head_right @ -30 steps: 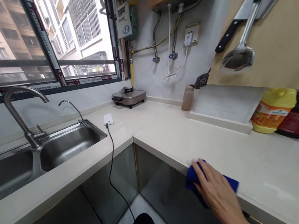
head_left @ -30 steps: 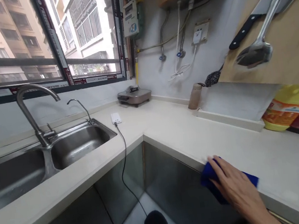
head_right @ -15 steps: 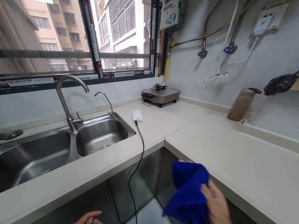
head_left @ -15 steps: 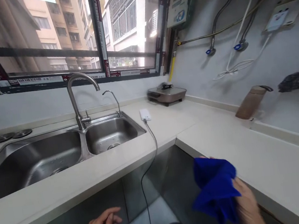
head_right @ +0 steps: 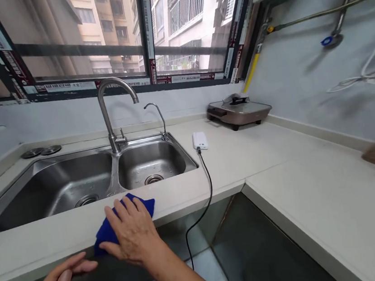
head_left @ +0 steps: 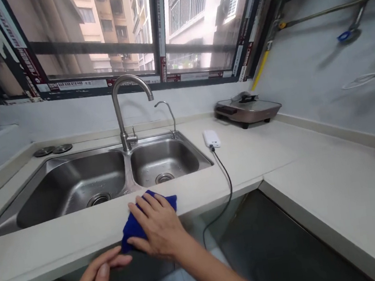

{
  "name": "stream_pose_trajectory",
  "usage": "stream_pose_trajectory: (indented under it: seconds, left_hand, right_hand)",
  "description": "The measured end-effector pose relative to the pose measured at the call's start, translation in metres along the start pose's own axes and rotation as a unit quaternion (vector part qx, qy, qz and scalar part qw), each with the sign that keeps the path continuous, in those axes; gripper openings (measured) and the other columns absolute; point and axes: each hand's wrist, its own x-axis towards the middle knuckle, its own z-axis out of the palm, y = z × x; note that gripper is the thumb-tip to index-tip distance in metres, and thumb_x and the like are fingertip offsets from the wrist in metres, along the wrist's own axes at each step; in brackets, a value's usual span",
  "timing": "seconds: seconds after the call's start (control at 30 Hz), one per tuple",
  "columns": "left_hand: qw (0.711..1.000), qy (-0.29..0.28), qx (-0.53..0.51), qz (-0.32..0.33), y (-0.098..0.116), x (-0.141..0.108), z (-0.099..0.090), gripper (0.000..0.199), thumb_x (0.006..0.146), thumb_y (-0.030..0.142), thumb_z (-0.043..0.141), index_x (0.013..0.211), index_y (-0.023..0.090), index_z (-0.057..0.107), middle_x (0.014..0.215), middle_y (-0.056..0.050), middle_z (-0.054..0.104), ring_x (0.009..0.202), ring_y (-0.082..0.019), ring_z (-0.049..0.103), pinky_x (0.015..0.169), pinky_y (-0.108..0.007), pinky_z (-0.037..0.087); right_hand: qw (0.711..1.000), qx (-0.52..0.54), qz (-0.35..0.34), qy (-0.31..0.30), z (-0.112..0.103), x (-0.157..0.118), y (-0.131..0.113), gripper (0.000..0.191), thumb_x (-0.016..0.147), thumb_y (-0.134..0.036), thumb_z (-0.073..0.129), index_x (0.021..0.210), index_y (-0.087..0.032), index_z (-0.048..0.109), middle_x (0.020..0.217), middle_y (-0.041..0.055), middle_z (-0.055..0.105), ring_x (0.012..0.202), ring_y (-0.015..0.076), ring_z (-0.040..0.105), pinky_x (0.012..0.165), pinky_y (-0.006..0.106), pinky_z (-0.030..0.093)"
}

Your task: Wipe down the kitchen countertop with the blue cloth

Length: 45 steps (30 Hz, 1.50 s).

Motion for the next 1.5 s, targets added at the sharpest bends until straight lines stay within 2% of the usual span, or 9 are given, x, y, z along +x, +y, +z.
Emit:
stream_pose_trajectory:
  seconds: [0.2,0.33,0.5,0.67,0.73,0.83,0.93,1.17,1.5]
  left_hand:
    - [0.983,-0.019,0.089,0.162,0.034,0.040,0.050,0.038,0.096,0.047,0.046,0.119,0.024,0.065,0.118,-0.002,0.072,0.113,-0.021,0.064,0.106,-0.035,0.050]
    - [0.928,-0.068,0.259,0.260,0.032,0.063,0.078,0.049,0.100,0.046,0.034,0.137,0.023,0.055,0.142,-0.005,0.058,0.132,-0.024,0.052,0.114,-0.042,0.043]
    - [0.828,-0.141,0.409,0.355,0.018,0.076,0.077,0.055,0.099,0.051,0.036,0.146,0.025,0.045,0.152,-0.007,0.045,0.138,-0.026,0.046,0.113,-0.045,0.045]
    - [0.790,-0.221,0.414,0.395,0.031,0.096,0.095,0.056,0.097,0.055,0.040,0.147,0.030,0.042,0.154,-0.006,0.042,0.138,-0.028,0.045,0.111,-0.046,0.046]
    - [0.777,-0.259,0.401,0.410,0.040,0.105,0.113,0.057,0.096,0.056,0.043,0.147,0.031,0.042,0.155,-0.006,0.041,0.139,-0.029,0.043,0.111,-0.047,0.045]
    - [0.762,-0.308,0.387,0.417,0.057,0.115,0.143,0.057,0.095,0.056,0.045,0.147,0.033,0.043,0.157,-0.005,0.038,0.142,-0.029,0.040,0.113,-0.048,0.043]
    - [0.752,-0.355,0.386,0.399,0.073,0.119,0.174,0.055,0.096,0.056,0.041,0.146,0.033,0.044,0.158,-0.004,0.035,0.144,-0.029,0.036,0.115,-0.050,0.040]
    - [0.748,-0.405,0.366,0.377,0.099,0.120,0.236,0.054,0.098,0.055,0.033,0.144,0.030,0.047,0.159,-0.004,0.034,0.147,-0.027,0.030,0.120,-0.052,0.032]
    - [0.740,-0.438,0.295,0.417,0.119,0.123,0.333,0.051,0.099,0.052,0.033,0.140,0.030,0.051,0.155,-0.004,0.040,0.143,-0.026,0.033,0.122,-0.049,0.027]
  right_hand:
    - [0.997,0.077,0.001,-0.026,-0.009,0.019,0.010,0.059,0.095,-0.045,0.050,0.144,-0.013,0.039,0.146,0.0134,0.052,0.139,0.0238,0.041,0.115,0.046,0.036]
    - [0.984,0.167,0.048,-0.026,-0.043,-0.007,0.033,0.055,0.100,-0.030,0.037,0.151,-0.012,0.030,0.154,0.0128,0.043,0.142,0.0171,0.040,0.115,0.038,0.040]
    - [0.985,0.053,0.045,0.156,-0.129,-0.105,0.090,0.050,0.096,-0.031,0.045,0.145,-0.018,0.042,0.142,0.0117,0.057,0.130,0.0213,0.054,0.108,0.043,0.048]
    - [0.942,-0.043,0.278,0.181,-0.211,-0.233,0.178,0.043,0.092,-0.042,0.048,0.128,-0.022,0.058,0.112,0.0105,0.074,0.094,0.0230,0.072,0.056,0.030,0.057]
    - [0.916,-0.063,0.353,0.178,-0.229,-0.283,0.207,0.044,0.088,-0.047,0.048,0.121,-0.022,0.062,0.106,0.0103,0.075,0.086,0.0239,0.073,0.053,0.030,0.054]
    - [0.883,-0.057,0.428,0.185,-0.233,-0.340,0.236,0.044,0.082,-0.049,0.050,0.113,-0.021,0.064,0.101,0.0107,0.077,0.084,0.0252,0.074,0.067,0.036,0.058]
    - [0.860,-0.059,0.458,0.219,-0.221,-0.364,0.246,0.044,0.082,-0.044,0.048,0.119,-0.021,0.060,0.104,0.0099,0.076,0.096,0.0250,0.072,0.080,0.039,0.058]
    - [0.897,-0.244,0.352,0.111,-0.206,-0.354,0.244,0.034,0.090,-0.028,0.037,0.111,-0.023,0.063,0.117,0.0082,0.067,0.104,0.0256,0.064,0.082,0.040,0.056]
    - [0.894,-0.278,0.337,0.097,-0.208,-0.349,0.241,0.033,0.089,-0.017,0.038,0.114,-0.021,0.060,0.115,0.0092,0.064,0.102,0.0257,0.061,0.090,0.043,0.054]
